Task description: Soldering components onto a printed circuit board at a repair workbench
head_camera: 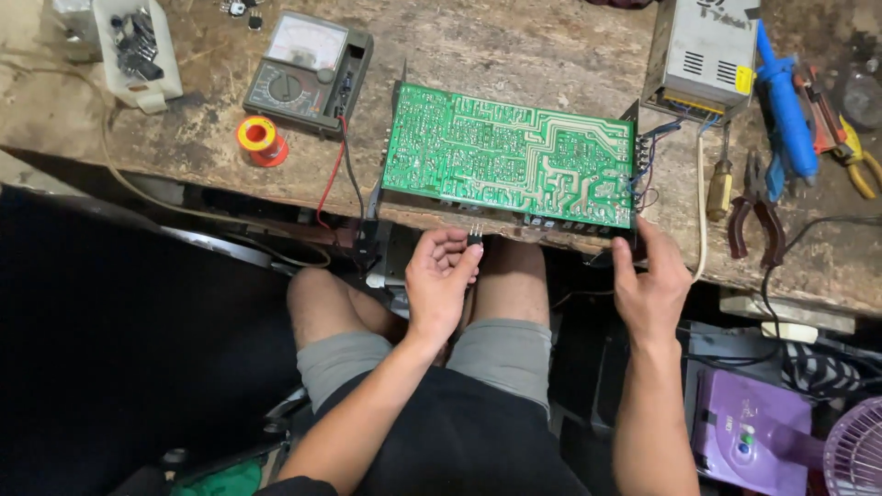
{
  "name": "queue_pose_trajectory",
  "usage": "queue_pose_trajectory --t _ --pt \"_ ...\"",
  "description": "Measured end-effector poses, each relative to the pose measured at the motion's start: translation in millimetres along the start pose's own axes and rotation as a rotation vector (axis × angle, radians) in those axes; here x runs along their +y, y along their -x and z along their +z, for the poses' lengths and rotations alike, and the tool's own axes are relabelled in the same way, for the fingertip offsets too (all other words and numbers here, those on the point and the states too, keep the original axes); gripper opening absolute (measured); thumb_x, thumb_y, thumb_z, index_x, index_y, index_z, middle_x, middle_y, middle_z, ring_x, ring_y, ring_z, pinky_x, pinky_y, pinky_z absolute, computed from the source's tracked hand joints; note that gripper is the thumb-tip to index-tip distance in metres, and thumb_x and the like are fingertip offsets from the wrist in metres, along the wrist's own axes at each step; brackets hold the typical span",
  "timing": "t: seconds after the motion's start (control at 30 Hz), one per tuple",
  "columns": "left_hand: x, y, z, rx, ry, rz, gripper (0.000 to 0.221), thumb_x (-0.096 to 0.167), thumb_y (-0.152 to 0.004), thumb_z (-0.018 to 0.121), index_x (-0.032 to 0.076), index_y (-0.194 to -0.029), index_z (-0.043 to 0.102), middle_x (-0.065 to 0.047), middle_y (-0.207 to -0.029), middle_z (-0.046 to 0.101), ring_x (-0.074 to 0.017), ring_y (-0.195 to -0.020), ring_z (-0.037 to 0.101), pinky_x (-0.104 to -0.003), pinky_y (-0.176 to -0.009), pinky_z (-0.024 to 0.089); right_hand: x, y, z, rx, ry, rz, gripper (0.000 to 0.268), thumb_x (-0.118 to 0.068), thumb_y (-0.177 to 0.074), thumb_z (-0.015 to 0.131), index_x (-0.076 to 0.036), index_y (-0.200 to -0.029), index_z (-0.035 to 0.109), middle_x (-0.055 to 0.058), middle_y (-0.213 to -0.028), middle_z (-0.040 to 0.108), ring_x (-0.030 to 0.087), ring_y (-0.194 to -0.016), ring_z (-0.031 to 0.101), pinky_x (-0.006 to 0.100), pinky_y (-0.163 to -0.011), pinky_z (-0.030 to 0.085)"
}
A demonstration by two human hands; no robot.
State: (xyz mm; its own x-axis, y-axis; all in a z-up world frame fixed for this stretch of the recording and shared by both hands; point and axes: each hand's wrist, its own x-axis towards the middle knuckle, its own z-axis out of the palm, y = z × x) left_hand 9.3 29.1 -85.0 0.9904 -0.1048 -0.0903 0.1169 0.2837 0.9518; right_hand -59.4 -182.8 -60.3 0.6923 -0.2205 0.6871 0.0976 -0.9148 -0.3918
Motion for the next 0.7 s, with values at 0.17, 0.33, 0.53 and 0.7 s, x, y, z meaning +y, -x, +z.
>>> queue_pose_trajectory --t 0.17,0.33,0.53,0.7 --pt "39 22 4 -0.011 -0.092 0.139 0.021 0.005 -0.068 0.067 0.002 -0.086 0.057 -0.01 -0.07 0.062 -0.0112 -0.051 0.058 -0.019 -0.043 0.05 -20 -16 -16 0.032 0.014 -0.008 0.019 -0.002 -0.08 0.066 0.006 -0.097 0.063 0.016 -0.068 0.055 0.029 -0.058 0.053 0.036 -0.057 0.043" --pt "85 44 7 -0.248 -0.024 0.432 0.018 0.002 -0.076 0.059 0.001 -0.093 0.057 -0.011 -0.082 0.058 -0.0112 -0.064 0.058 -0.015 -0.059 0.051 -38 -26 -21 0.019 0.107 0.0 0.02 -0.003 -0.085 0.061 0.009 -0.101 0.06 0.02 -0.093 0.061 0.027 -0.082 0.06 0.033 -0.069 0.046" --pt "98 54 8 -0.3 -0.063 0.531 0.017 0.005 -0.077 0.059 0.003 -0.094 0.057 -0.009 -0.087 0.06 -0.014 -0.073 0.057 -0.019 -0.065 0.05 -40 -22 -20 0.009 0.084 0.016 0.02 0.0 -0.084 0.062 0.008 -0.101 0.06 0.019 -0.094 0.061 0.025 -0.079 0.059 0.031 -0.064 0.045" --pt "102 54 9 -0.306 -0.073 0.517 0.017 0.004 -0.076 0.06 0.002 -0.093 0.057 -0.01 -0.086 0.06 -0.015 -0.075 0.058 -0.019 -0.066 0.051 -38 -22 -22 0.003 0.085 0.033 0.019 -0.002 -0.084 0.061 0.008 -0.101 0.06 0.018 -0.093 0.061 0.025 -0.078 0.059 0.031 -0.066 0.044"
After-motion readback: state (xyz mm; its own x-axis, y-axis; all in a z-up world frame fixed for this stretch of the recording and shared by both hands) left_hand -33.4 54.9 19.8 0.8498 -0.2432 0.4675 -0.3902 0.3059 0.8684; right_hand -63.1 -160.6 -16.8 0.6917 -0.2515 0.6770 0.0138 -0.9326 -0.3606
